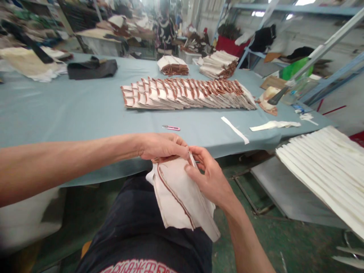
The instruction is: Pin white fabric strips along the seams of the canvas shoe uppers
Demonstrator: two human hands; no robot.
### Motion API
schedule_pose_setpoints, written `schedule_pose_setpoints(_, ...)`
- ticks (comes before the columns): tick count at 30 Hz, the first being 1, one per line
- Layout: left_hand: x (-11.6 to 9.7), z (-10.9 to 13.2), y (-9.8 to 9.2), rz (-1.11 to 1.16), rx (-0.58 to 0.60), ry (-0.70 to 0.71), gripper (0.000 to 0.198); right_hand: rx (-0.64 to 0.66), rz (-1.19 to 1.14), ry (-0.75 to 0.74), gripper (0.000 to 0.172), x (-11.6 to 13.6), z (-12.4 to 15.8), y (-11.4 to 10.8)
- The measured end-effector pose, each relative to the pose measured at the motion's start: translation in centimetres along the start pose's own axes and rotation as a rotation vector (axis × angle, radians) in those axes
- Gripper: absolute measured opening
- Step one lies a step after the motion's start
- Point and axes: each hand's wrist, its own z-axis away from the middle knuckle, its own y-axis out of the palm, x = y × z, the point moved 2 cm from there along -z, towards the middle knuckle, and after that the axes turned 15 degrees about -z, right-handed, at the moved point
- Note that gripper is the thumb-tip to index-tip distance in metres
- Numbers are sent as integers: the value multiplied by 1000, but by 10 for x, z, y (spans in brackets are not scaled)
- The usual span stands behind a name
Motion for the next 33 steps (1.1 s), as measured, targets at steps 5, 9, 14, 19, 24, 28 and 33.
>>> schedule_pose_setpoints(5, 1, -11, -1, -80, -26, 2, 28, -10, -36, 24, 43, -11, 5, -7)
schedule_pose_setpoints(9, 16, -25, 0, -96, -30, -13, 28, 15, -22, 90, 37, -24, 5, -10)
schedule_pose_setpoints(14, 29, -33, 0, -75, -36, -15, 25, -1, 9, 92, 35, -34, 2, -10)
schedule_pose_setpoints(19, 33, -18, 2, 6, -39, 92, 18, -49, 105, 43, 26, -25, 9, 0)
schedule_pose_setpoints(24, 48, -2, -3, 11, 24, 185, 22, -23, 192, 16, 31, -22, 16, 10)
schedule_pose_setpoints(28, 51, 7, -14, -68, 91, 252, 18, -36, 147, -77, 30, -29, 16, 6)
schedule_pose_setpoints(33, 46, 35, -13, -263, 12, 412, 12, -207, 38, -314, 24, -27, 18, -5)
